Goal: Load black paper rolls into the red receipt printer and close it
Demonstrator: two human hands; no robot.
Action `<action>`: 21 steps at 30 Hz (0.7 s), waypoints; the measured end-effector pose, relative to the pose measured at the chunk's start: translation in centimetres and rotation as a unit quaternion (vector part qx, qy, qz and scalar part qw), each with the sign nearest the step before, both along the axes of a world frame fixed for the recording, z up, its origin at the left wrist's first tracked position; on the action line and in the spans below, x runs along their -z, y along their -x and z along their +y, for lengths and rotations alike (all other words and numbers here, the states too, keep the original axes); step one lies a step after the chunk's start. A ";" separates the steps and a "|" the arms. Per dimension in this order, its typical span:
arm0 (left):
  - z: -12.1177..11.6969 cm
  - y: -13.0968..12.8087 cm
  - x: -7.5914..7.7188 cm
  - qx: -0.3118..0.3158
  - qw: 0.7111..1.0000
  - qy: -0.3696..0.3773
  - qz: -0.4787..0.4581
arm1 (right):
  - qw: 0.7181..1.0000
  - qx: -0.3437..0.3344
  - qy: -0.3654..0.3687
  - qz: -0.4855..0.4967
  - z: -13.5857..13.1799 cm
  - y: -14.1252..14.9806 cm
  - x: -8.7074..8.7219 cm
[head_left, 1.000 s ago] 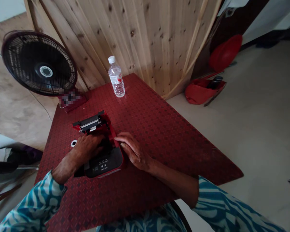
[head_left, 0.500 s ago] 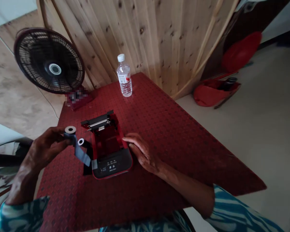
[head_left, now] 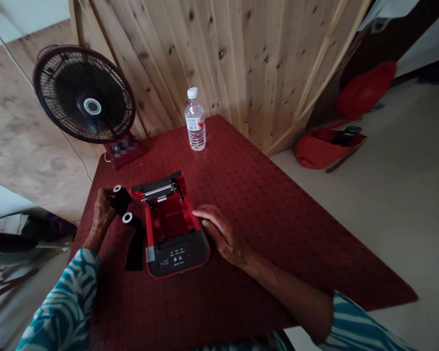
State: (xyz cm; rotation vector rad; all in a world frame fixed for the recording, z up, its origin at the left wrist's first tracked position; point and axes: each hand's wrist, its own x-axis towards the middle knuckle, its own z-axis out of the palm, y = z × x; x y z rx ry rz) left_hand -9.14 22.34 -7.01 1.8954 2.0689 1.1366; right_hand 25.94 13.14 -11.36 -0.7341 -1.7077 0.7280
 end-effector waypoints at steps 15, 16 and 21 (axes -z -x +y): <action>-8.1 -0.4 0.2 -0.008 0.993 0.073 -0.094 | 1.000 -0.002 0.012 -0.001 0.0 0.0 0.1; -9.0 -1.1 0.0 -0.003 0.991 0.093 -0.093 | 1.000 0.000 0.012 0.001 0.0 0.0 0.1; -10.3 -4.9 0.0 -0.027 0.985 0.143 -0.094 | 1.000 0.007 0.016 -0.001 0.0 0.1 0.2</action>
